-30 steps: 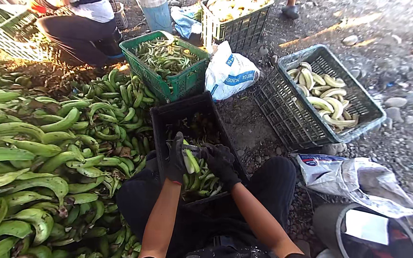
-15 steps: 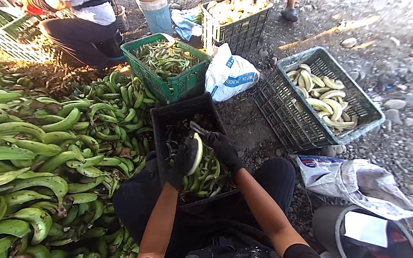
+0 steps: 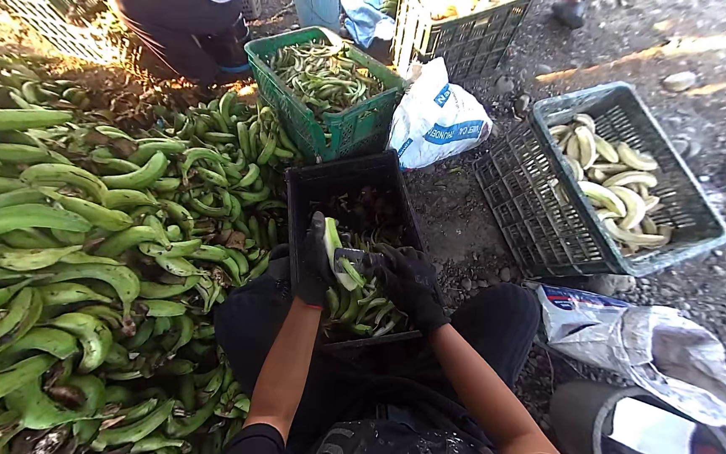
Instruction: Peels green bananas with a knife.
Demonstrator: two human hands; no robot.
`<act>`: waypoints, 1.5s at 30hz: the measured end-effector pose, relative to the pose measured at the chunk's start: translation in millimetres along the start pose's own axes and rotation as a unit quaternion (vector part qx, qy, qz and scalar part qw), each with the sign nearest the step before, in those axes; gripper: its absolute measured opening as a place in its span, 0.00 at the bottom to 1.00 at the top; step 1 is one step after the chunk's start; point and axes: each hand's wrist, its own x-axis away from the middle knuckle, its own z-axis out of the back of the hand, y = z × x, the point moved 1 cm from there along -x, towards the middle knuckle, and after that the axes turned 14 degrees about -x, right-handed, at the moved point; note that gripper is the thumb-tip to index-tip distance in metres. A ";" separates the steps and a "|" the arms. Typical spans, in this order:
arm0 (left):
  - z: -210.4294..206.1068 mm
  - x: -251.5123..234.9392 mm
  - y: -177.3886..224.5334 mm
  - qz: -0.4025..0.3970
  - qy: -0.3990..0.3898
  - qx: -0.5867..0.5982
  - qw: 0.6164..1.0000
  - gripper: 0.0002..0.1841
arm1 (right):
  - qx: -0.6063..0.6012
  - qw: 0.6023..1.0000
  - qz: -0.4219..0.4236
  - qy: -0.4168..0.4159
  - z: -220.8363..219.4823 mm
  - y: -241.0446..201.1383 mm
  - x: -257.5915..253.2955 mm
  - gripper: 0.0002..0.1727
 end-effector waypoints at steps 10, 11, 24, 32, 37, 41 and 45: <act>-26.7 33.0 37.3 -0.138 -0.024 -0.286 0.948 0.23 | -0.142 0.984 -0.083 -0.070 12.2 -12.7 -47.6 0.37; -26.9 33.7 32.6 -0.158 -0.038 -0.310 0.937 0.23 | -0.137 0.985 -0.080 -0.073 13.4 -12.3 -47.1 0.38; -17.3 22.2 23.1 -0.104 -0.004 -0.165 0.981 0.23 | -0.026 0.996 -0.068 -0.052 10.2 -8.6 -43.5 0.34; -17.7 20.1 20.3 -0.091 -0.025 -0.159 0.983 0.27 | -0.128 0.983 -0.116 -0.062 7.6 12.5 -46.4 0.40; 9.8 -3.9 -2.8 -0.020 -0.026 -0.024 0.999 0.29 | -0.050 0.993 0.029 -0.107 10.1 20.1 -19.9 0.35; 22.1 -0.7 -11.6 0.000 -0.062 -0.005 0.998 0.26 | 0.015 0.983 0.160 -0.087 8.6 32.5 -1.5 0.37; 16.7 11.8 -6.1 0.012 -0.011 -0.120 0.993 0.27 | 0.030 0.986 0.094 -0.134 11.9 13.7 -2.3 0.32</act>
